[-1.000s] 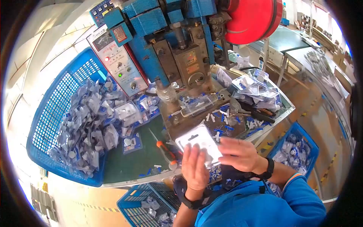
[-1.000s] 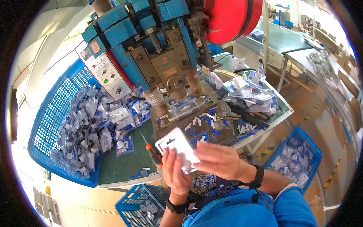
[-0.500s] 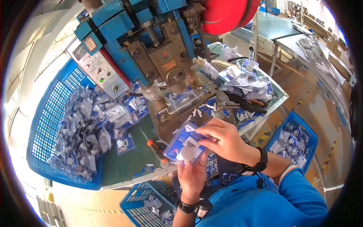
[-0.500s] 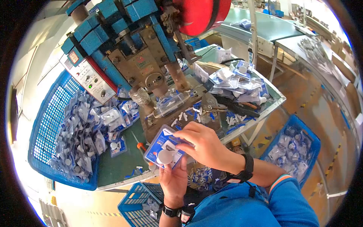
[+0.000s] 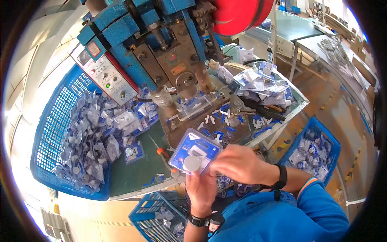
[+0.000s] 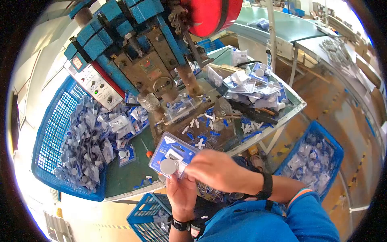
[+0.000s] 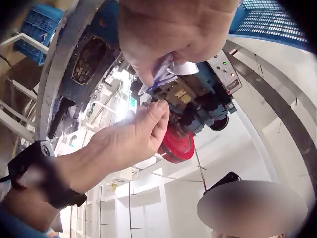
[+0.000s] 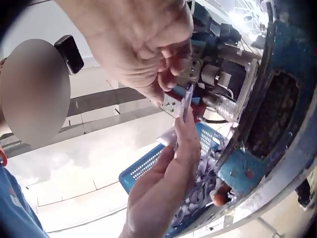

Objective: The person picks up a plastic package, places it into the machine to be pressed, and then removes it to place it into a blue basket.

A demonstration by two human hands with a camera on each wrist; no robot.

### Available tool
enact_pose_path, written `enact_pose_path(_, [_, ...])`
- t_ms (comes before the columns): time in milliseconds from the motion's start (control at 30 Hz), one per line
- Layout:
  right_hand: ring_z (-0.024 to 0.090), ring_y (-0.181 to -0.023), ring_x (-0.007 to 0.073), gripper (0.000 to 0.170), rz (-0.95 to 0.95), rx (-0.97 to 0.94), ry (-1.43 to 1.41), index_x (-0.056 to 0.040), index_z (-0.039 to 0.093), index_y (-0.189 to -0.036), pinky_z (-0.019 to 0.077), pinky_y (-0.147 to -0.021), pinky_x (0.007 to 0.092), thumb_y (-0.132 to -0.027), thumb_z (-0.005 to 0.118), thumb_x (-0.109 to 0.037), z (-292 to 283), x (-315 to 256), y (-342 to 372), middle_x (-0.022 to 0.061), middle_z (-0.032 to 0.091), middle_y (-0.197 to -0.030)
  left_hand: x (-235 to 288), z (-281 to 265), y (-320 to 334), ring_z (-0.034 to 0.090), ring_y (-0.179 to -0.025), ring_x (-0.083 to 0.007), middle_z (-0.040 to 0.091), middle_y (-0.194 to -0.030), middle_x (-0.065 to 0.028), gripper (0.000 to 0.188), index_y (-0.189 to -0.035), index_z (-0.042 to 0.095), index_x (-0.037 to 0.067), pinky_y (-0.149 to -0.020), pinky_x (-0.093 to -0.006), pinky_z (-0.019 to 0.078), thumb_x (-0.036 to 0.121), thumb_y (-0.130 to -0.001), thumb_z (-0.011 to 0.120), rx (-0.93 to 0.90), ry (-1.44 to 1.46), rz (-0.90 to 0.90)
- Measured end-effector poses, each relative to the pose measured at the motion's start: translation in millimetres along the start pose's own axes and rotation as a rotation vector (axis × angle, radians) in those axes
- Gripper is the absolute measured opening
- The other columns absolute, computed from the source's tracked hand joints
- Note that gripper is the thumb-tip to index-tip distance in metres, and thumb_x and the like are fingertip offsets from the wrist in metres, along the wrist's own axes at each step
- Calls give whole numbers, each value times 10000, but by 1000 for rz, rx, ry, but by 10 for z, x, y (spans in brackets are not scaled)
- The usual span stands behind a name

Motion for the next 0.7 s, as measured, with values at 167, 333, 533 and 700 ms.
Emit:
enact_pose_path(167, [641, -722, 286, 241, 289, 131, -56, -51, 650, -942, 518, -610, 356, -776, 799, -141, -192, 271, -96, 95, 627, -863, -55, 6, 40, 470, -1321, -300, 455, -1454, -116, 454, -1427, 394, 89, -1121, -493, 385, 153, -999, 532, -49, -127, 21])
enact_pose_path(333, [647, -661, 285, 195, 335, 131, -10, -52, 637, -900, 509, -553, 363, -785, 780, -118, -137, 350, -64, 87, 630, -832, -128, -86, 136, 436, -1347, -347, 424, -1477, -140, 458, -1441, 375, 112, -1123, -556, 360, 98, -1002, 503, -101, -270, 80])
enact_pose_path(533, [621, -660, 307, 156, 247, 3, 31, -31, 621, -941, 498, -555, 393, -848, 704, -124, -44, 260, -87, 92, 597, -786, -101, -92, 168, 450, -1337, -322, 432, -1472, -140, 448, -1438, 383, 107, -1109, -520, 382, 108, -1006, 502, -126, -310, 117])
enact_pose_path(700, [624, -728, 313, 170, 46, -280, -158, -26, 596, -968, 511, -613, 423, -868, 624, -161, 325, -276, 102, 110, 579, -841, 30, -126, 41, 520, -1261, -272, 504, -1396, -95, 453, -1406, 405, 69, -1066, -426, 449, 189, -996, 554, 108, -63, -20])
Point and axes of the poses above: each hand's wrist, its own y-axis away from the middle knuckle, its own z-axis out of the palm, x = y × z, the point moved 8 cm from there along -y, towards the middle knuckle
